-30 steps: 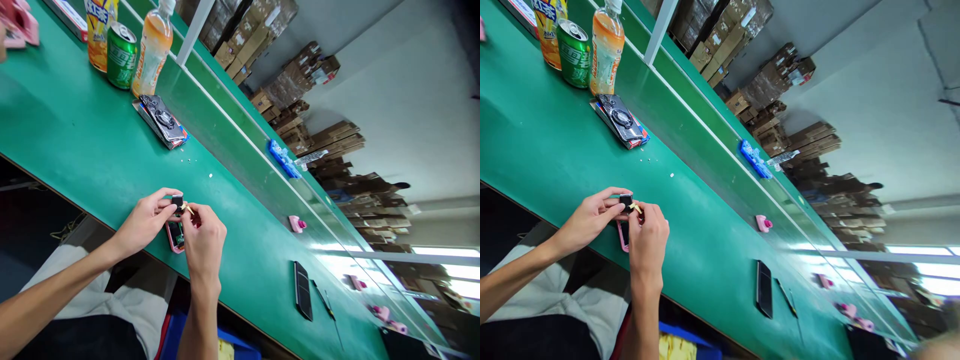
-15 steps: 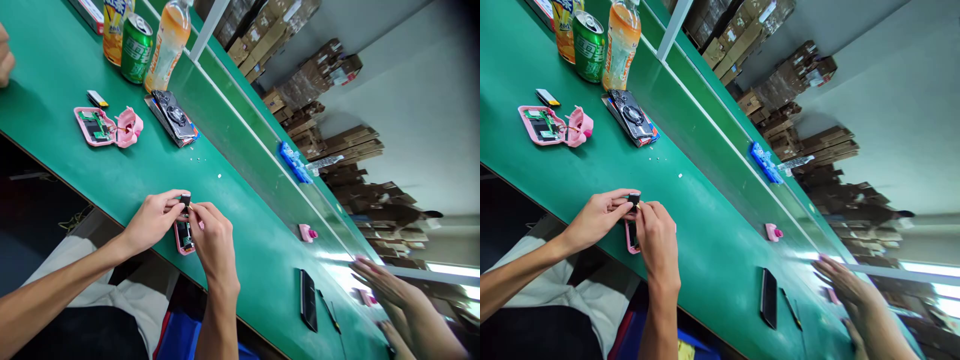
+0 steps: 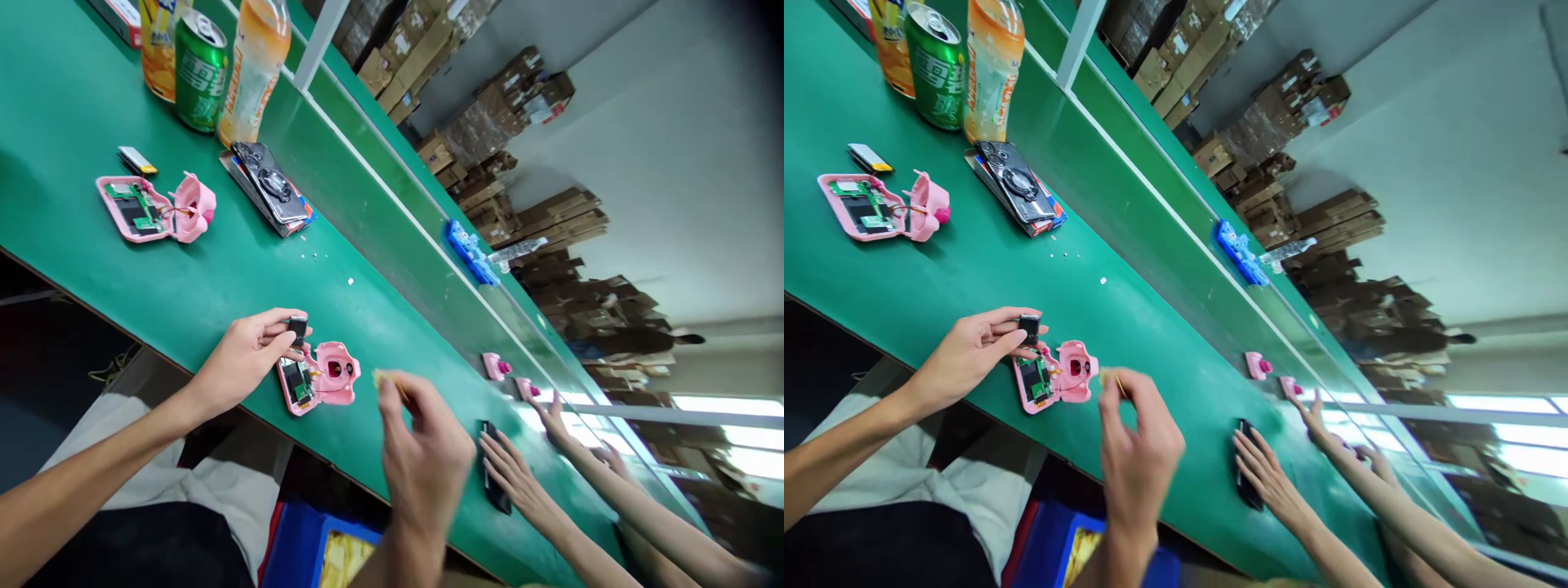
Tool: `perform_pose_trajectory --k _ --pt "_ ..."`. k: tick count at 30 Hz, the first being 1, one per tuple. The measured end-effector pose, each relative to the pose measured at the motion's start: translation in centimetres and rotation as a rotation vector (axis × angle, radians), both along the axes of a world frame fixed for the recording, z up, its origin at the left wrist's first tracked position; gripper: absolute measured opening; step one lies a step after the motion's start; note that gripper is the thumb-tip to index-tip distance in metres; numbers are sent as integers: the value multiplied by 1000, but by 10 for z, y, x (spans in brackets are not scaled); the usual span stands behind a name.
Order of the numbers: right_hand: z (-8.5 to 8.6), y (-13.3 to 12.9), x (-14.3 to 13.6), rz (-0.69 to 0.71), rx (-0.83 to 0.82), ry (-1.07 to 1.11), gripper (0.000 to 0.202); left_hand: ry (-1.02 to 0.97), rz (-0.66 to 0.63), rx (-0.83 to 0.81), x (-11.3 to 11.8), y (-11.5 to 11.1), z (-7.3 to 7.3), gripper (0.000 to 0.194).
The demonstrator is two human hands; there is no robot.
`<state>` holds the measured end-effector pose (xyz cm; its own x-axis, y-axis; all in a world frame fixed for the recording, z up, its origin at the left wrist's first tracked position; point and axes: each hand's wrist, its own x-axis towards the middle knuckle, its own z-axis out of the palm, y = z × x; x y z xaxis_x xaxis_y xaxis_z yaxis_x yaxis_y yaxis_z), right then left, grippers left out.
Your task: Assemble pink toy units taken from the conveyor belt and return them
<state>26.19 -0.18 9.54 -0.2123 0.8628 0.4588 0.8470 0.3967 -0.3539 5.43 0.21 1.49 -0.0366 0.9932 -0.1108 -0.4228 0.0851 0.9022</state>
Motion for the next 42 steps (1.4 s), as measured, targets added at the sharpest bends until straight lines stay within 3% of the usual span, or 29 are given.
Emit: perform_pose_trajectory --k 3,5,7,11,15,19,22,23,25,27,29,31,35,42 --pt "-7 -72 87 -225 -83 -53 10 43 -81 36 -7 4 1 40" --pt "-29 -129 141 -294 -112 -146 11 109 -135 70 -11 6 4 41" --pt "-58 -179 177 -283 -120 -198 13 237 -171 113 -14 8 7 40" --pt "-103 -235 193 -226 -13 -276 26 562 -198 308 -20 13 14 37" --pt "-112 -248 189 -374 78 -444 34 713 -353 675 -28 25 18 24" --pt "-99 -229 175 -489 210 -405 35 816 -584 851 -37 37 23 29" --pt "-78 -187 124 -526 242 -236 13 921 -682 848 -42 42 25 34" --pt "-69 -168 99 -487 220 -170 23 942 -710 839 -42 42 26 33" --pt "-49 -126 48 -262 100 -43 39 940 -766 829 -41 43 27 33" --pt "-31 -85 7 34 -23 -25 35 905 -806 833 -37 43 29 33" --pt "-19 -52 -17 246 -118 -111 24 873 -810 828 -32 41 32 30" --pt "-13 -31 -25 327 -213 -180 21 854 -797 807 -28 38 35 27" --pt "-10 -19 -21 316 -347 -86 22 802 -745 834 -26 33 36 31" --pt "-3 -17 -18 246 -310 36 21 792 -624 753 -38 36 13 45"
